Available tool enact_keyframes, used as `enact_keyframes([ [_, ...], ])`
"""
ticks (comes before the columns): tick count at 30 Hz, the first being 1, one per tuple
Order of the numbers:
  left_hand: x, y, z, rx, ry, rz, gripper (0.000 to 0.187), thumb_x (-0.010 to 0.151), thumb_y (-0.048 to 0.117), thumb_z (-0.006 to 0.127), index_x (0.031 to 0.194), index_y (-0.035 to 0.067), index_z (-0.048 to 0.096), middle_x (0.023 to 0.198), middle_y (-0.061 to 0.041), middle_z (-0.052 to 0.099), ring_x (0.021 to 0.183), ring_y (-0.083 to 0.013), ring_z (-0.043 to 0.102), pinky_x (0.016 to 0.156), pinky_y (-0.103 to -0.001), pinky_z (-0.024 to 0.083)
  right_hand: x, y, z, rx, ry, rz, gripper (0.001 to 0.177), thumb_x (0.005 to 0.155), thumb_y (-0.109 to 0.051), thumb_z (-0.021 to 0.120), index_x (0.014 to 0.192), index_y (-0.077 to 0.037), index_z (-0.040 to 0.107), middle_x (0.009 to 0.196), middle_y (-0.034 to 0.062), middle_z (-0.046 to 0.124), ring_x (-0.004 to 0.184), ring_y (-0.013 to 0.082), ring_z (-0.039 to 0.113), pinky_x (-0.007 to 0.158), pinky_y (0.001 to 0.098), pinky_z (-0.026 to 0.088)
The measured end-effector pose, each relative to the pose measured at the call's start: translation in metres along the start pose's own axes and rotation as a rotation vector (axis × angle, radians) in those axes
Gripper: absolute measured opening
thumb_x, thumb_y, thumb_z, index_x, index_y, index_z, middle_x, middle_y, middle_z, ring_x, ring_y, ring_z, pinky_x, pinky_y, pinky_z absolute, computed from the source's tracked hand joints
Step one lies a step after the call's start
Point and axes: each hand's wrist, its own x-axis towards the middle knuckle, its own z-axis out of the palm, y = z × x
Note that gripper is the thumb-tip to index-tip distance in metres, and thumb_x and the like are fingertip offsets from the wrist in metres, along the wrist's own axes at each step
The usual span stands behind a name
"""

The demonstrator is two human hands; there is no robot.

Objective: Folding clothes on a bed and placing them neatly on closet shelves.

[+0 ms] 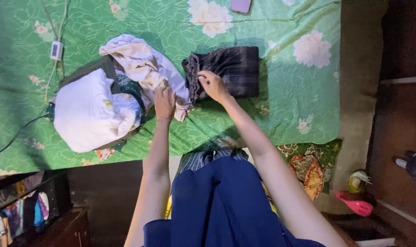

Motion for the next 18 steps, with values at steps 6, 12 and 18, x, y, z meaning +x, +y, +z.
enact_keyframes([
  [6,0.05,0.08,0.009,-0.308,-0.021,-0.232,0.035,0.11,0.041,0.052,0.097,0.012,0.066,0.082,-0.01,0.061,0.082,-0.0351,0.066,0.078,-0.044,0.052,-0.014,0.066,-0.076,-0.312,0.418,-0.011,0.018,0.108,-0.018,0.055,0.114,-0.007,0.068,0.105,0.0151,0.068,0.102,0.0365,0.066,0.085,0.0434,0.056],
  [12,0.073,0.108,0.087,-0.236,-0.126,-0.407,0.05,0.084,0.058,0.078,0.113,0.022,0.059,0.103,-0.006,0.054,0.099,-0.0342,0.064,0.078,-0.047,0.058,-0.035,0.177,-0.089,-0.426,0.477,0.618,0.057,0.103,-0.051,0.063,0.135,-0.004,0.055,0.119,0.0258,0.066,0.111,0.047,0.065,0.094,0.0591,0.055],
  [18,0.09,0.097,0.068,-0.343,0.005,-0.661,0.013,0.108,0.025,0.049,0.111,0.014,0.054,0.093,-0.017,0.068,0.089,-0.0429,0.069,0.084,-0.056,0.054,-0.04,0.191,-0.103,-0.276,0.4,0.461,0.031,0.096,-0.04,0.074,0.113,-0.017,0.061,0.098,0.0101,0.065,0.098,0.0362,0.066,0.087,0.0474,0.053],
])
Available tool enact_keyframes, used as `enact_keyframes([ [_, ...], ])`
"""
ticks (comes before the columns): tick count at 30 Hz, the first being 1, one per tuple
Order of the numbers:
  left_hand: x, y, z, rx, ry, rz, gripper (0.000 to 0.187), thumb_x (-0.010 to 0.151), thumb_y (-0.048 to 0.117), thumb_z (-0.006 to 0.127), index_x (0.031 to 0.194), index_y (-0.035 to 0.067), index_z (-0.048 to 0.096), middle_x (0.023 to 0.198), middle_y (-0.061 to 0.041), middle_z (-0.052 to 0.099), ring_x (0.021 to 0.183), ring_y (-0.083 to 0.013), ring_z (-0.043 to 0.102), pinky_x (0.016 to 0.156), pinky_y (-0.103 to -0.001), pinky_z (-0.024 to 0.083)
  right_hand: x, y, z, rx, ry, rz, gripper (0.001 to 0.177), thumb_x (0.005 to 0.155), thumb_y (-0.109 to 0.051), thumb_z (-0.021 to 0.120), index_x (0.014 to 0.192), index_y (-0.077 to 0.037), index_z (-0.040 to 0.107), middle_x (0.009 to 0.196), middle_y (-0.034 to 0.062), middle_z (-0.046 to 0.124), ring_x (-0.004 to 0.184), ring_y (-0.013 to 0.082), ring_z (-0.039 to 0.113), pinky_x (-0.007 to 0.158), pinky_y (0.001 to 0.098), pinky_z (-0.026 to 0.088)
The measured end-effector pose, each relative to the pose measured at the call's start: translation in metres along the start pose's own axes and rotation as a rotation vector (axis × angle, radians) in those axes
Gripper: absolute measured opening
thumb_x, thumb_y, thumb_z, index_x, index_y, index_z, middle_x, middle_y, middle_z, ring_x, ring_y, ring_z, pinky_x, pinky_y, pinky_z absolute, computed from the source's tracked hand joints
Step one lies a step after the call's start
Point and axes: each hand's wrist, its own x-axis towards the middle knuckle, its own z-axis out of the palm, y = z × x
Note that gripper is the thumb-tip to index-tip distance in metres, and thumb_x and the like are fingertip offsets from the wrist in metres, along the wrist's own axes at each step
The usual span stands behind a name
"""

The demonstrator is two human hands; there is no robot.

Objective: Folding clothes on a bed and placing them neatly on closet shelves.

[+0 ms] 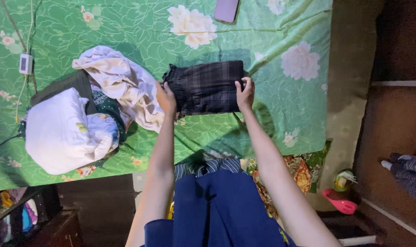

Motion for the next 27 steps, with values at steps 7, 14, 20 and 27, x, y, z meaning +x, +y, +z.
enact_keyframes([
  [7,-0.002,0.022,-0.012,0.051,0.192,0.106,0.032,0.093,0.014,0.059,0.124,0.011,0.055,0.114,-0.016,0.06,0.107,-0.0383,0.061,0.097,-0.047,0.048,0.014,-0.061,-0.013,-0.153,0.237,-0.138,0.042,0.109,-0.039,0.056,0.143,-0.016,0.05,0.143,0.0112,0.051,0.131,0.0337,0.053,0.101,0.0503,0.048],
  [14,-0.025,0.003,0.004,0.532,-0.464,0.629,0.073,0.102,0.068,0.037,0.166,0.035,0.023,0.174,-0.007,0.014,0.16,-0.0309,0.008,0.123,-0.064,0.004,0.011,-0.055,0.008,-0.462,-0.419,-0.701,0.071,0.105,-0.064,0.036,0.166,-0.028,0.03,0.172,0.0112,0.02,0.157,0.0355,0.014,0.122,0.0632,0.004],
  [20,-0.002,-0.059,0.001,0.723,-0.522,0.503,0.072,0.099,0.075,0.03,0.164,0.049,0.012,0.175,0.0,0.006,0.16,-0.034,-0.001,0.122,-0.072,0.001,0.009,-0.049,0.011,-0.45,-0.395,-0.508,0.071,0.106,-0.064,0.034,0.166,-0.027,0.027,0.173,0.007,0.021,0.159,0.0286,0.015,0.124,0.0606,0.002],
  [27,0.009,-0.05,-0.029,0.428,-0.005,0.671,0.043,0.11,0.04,0.042,0.147,0.029,0.059,0.123,-0.01,0.062,0.112,-0.0312,0.063,0.089,-0.044,0.05,0.023,0.005,0.021,-0.049,0.158,-0.05,0.058,0.111,-0.04,0.056,0.156,-0.006,0.04,0.115,0.0259,0.068,0.11,0.0436,0.067,0.094,0.0494,0.054],
])
